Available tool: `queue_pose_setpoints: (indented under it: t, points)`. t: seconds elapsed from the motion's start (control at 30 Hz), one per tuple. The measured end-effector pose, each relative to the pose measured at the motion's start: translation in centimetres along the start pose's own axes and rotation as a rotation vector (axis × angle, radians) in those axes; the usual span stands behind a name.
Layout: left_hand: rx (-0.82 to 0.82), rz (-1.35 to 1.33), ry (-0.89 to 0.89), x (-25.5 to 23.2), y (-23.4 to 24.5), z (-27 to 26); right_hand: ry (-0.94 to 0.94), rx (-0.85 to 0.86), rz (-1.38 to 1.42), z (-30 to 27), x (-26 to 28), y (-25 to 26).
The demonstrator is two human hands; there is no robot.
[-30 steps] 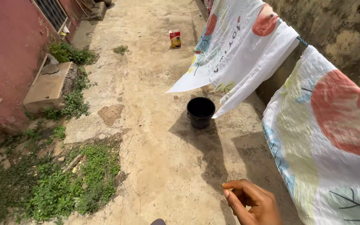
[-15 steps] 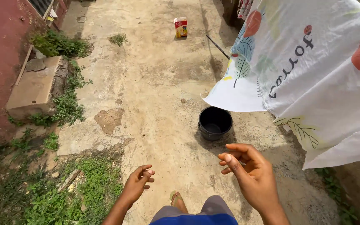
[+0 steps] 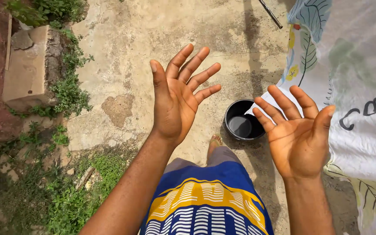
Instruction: Hanging laundry on a clothesline and securing items with plastic clothespins.
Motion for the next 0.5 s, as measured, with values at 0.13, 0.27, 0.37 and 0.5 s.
queue_pose_setpoints:
  t: [0.13, 0.27, 0.37, 0.5]
  points:
    - [-0.009, -0.035, 0.02, -0.1, -0.5, 7.2, -0.043, 0.049, 0.065, 9.4, -0.3, -2.8]
    - [-0.004, -0.105, -0.021, -1.0, 1.0, 16.8, -0.049, 0.076, 0.115, 19.1, -1.8, -7.9]
    - [0.002, -0.143, -0.041, -1.9, 3.4, 22.8, -0.063, 0.083, 0.147, 25.1, -4.0, -10.9]
    - [-0.007, -0.184, -0.061, -1.9, 8.7, 31.9, -0.045, 0.06, 0.126, 33.7, -7.9, -13.8]
Point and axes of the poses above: each hand's wrist, its own z-axis towards the middle knuckle, its own y-axis out of the back of the hand, x = y × z, the point moved 8 cm from there along z, towards the middle knuckle, and after that the axes turned 6 degrees about -x, right-handed, at the moved point
